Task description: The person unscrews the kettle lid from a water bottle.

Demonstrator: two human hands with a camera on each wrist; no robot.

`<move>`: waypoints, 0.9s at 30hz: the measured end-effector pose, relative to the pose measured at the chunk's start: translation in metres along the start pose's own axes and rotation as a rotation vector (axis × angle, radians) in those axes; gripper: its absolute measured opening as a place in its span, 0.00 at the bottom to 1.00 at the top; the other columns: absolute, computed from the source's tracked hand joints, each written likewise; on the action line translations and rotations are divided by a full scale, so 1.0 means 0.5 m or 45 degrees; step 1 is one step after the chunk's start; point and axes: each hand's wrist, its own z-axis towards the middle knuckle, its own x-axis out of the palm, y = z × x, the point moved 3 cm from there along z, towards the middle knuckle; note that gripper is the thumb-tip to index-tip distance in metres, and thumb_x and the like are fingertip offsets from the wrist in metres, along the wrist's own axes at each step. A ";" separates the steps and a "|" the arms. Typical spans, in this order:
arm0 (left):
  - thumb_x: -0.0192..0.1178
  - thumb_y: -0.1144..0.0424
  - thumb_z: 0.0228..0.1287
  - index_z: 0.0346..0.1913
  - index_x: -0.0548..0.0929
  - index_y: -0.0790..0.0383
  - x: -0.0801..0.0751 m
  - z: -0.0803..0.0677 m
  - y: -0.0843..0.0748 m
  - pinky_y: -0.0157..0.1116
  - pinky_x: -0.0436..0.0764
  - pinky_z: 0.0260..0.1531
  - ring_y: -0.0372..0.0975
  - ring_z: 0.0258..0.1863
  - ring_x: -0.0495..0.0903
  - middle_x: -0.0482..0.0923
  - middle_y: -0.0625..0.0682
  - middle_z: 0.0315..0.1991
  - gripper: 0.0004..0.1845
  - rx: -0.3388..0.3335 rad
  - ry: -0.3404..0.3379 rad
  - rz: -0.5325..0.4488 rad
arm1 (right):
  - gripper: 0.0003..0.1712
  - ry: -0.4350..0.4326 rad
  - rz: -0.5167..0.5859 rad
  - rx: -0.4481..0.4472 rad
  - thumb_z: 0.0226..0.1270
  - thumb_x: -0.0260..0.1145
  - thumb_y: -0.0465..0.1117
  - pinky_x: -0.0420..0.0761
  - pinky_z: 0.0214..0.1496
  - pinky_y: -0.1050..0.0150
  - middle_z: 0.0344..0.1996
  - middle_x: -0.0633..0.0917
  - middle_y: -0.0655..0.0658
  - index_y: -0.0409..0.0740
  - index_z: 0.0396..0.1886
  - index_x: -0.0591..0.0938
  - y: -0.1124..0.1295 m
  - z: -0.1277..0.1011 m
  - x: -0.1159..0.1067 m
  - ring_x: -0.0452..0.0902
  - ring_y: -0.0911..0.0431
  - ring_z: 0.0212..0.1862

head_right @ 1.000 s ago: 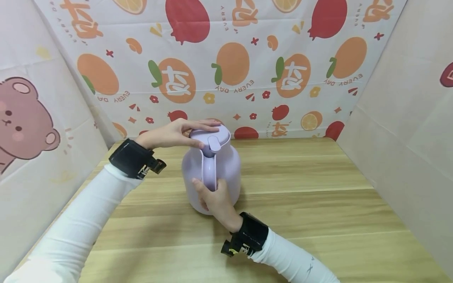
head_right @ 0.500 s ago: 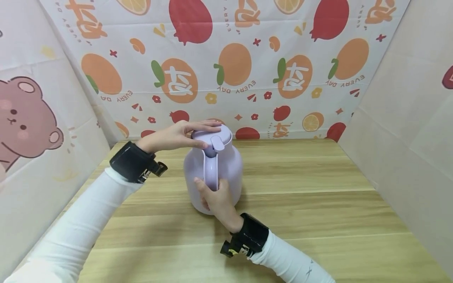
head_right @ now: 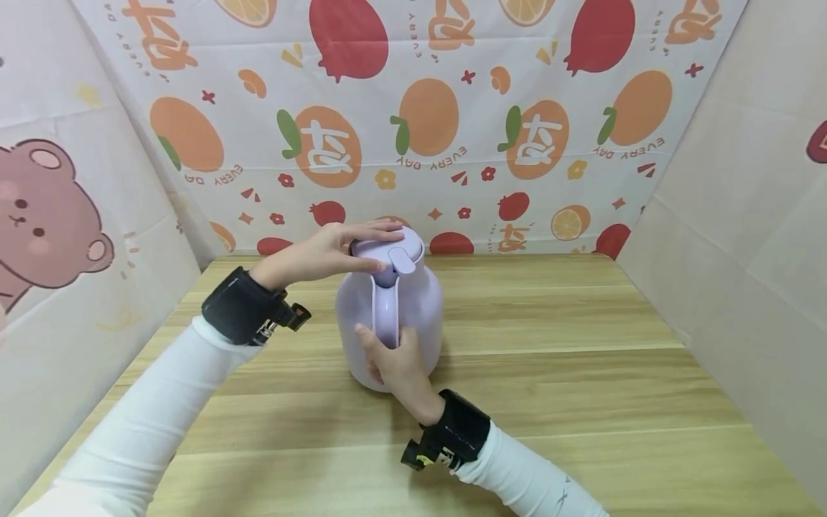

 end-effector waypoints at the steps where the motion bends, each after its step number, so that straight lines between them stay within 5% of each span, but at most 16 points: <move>1: 0.67 0.58 0.55 0.60 0.74 0.56 0.001 -0.001 -0.001 0.38 0.61 0.58 0.35 0.64 0.58 0.66 0.47 0.63 0.28 -0.006 -0.005 0.000 | 0.22 0.001 -0.003 0.002 0.65 0.57 0.40 0.61 0.13 0.67 0.08 0.64 0.48 0.33 0.15 0.63 -0.001 0.000 0.000 0.58 0.58 0.11; 27: 0.67 0.58 0.54 0.59 0.75 0.59 0.021 0.001 -0.018 0.43 0.63 0.57 0.44 0.64 0.60 0.67 0.53 0.62 0.27 -0.143 -0.192 0.131 | 0.22 -0.030 0.018 0.052 0.65 0.57 0.43 0.61 0.14 0.66 0.08 0.64 0.50 0.37 0.15 0.63 -0.007 0.005 0.000 0.59 0.58 0.12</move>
